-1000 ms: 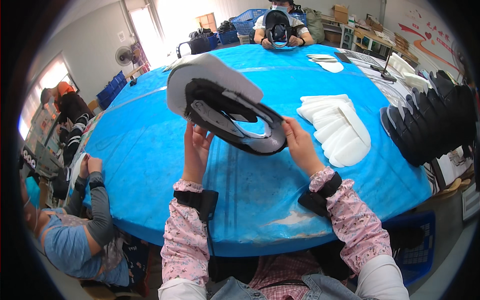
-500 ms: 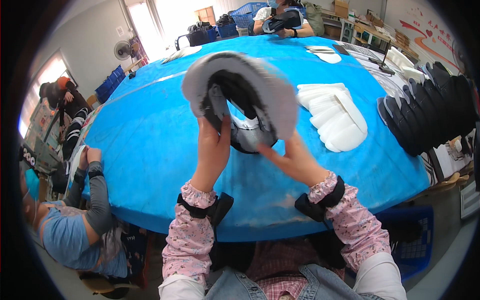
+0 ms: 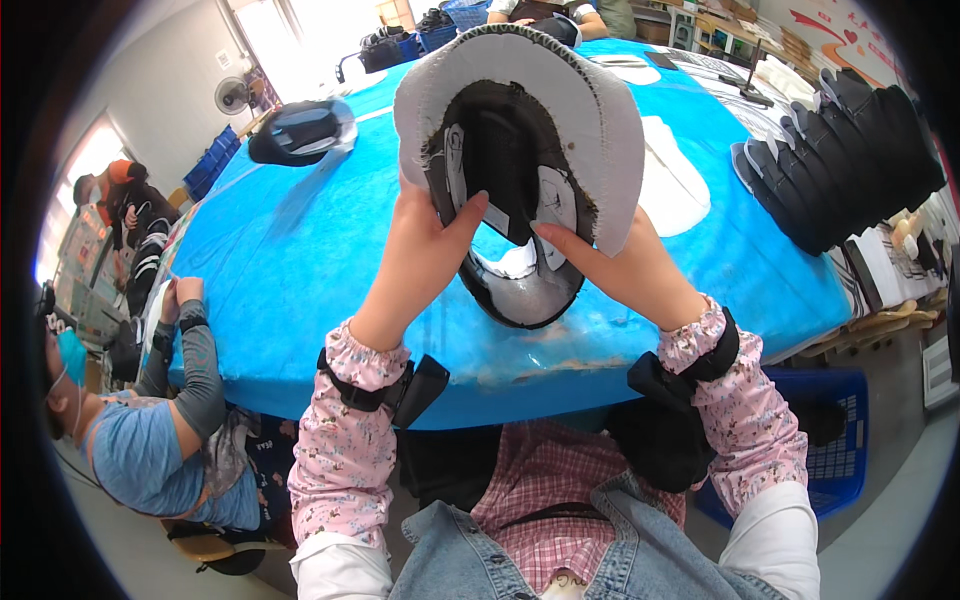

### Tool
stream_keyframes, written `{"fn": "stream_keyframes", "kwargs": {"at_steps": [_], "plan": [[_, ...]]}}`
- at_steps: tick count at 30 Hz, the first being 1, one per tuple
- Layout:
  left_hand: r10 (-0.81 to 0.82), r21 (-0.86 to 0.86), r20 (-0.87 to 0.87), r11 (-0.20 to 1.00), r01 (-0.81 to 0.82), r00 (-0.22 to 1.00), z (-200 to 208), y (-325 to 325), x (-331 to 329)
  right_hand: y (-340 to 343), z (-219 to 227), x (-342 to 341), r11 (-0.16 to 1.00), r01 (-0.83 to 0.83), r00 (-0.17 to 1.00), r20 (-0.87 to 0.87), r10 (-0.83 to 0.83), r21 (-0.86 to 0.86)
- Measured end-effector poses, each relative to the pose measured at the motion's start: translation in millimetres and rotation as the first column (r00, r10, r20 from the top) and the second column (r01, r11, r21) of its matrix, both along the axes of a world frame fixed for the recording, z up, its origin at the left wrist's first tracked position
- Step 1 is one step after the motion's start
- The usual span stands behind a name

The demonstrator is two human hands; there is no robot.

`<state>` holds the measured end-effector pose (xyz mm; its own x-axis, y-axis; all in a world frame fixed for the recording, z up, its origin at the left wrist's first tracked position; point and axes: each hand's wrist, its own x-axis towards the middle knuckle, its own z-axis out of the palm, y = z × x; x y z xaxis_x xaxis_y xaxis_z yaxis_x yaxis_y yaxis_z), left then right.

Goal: The person picks up a white shoe component, places it inside a black shoe upper, and presses it into place before setting the upper aside.

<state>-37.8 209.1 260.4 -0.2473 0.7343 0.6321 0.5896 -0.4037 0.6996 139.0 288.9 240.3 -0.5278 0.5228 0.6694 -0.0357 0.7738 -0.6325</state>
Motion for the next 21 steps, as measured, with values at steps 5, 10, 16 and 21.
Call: {"fn": "stream_keyframes", "kwargs": {"at_steps": [5,10,16,21], "plan": [[-0.024,-0.133,-0.167,0.991,0.001,0.986,-13,-10,-23,31,-18,5,0.986,0.160,0.986,-0.055,-0.157,0.043],[-0.243,-0.352,-0.225,0.923,0.154,0.944,-30,-32,-12,60,-45,10,0.982,0.190,0.981,0.043,-0.191,0.006],[-0.444,-0.329,0.100,0.829,0.451,0.890,6,-56,-26,45,-29,14,0.998,0.049,0.996,-0.072,-0.051,-0.034],[-0.183,-0.424,0.425,0.825,0.374,0.887,51,-57,-10,22,16,33,0.977,-0.137,0.986,0.113,0.119,0.165]]}}
